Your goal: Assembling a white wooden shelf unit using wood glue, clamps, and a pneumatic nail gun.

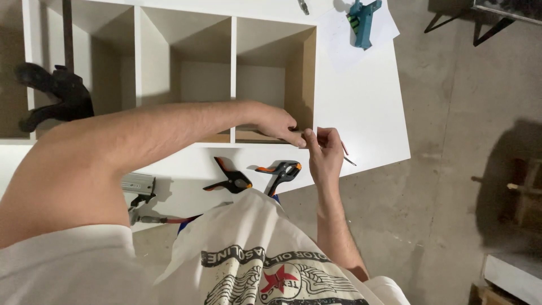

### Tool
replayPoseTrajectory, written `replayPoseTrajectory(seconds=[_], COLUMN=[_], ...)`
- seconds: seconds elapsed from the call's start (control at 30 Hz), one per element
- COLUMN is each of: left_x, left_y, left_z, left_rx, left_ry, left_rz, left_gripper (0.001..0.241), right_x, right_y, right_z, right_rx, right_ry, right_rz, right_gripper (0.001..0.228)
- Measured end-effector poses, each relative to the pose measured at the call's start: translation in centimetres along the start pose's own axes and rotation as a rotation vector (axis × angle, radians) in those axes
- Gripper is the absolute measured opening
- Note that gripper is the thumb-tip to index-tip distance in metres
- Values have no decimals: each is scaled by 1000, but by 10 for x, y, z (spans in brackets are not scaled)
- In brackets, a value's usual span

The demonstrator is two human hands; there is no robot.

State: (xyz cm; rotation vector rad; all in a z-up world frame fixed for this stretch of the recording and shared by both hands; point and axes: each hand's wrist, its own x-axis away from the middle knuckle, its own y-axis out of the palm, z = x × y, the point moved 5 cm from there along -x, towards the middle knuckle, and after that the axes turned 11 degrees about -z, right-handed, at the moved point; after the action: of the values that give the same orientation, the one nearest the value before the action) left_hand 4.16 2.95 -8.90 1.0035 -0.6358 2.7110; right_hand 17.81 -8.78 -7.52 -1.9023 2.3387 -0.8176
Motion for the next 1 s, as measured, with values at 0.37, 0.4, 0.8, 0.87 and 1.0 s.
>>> replayPoseTrajectory(seconds=[0.37,0.4,0.8,0.87,1.0], left_x=[37,37,18,19,42], left_y=[1,1,8,6,5], left_z=[13,14,17,25,32], left_rx=[-39,-28,-271,-298,-239], left_ry=[7,-5,70,88,118], left_rz=[35,24,68,81,98], left_gripper=[84,88,50,53,60], right_x=[23,21,-20,-32,-53], right_y=[-19,-23,-13,-7,4], right_z=[-30,-24,-72,-76,-71], right_rx=[77,73,1066,1089,1325], right_ry=[-315,-355,-1047,-1169,-1186], right_rz=[116,129,-343,-424,-768], right_gripper=[24,23,20,21,24])
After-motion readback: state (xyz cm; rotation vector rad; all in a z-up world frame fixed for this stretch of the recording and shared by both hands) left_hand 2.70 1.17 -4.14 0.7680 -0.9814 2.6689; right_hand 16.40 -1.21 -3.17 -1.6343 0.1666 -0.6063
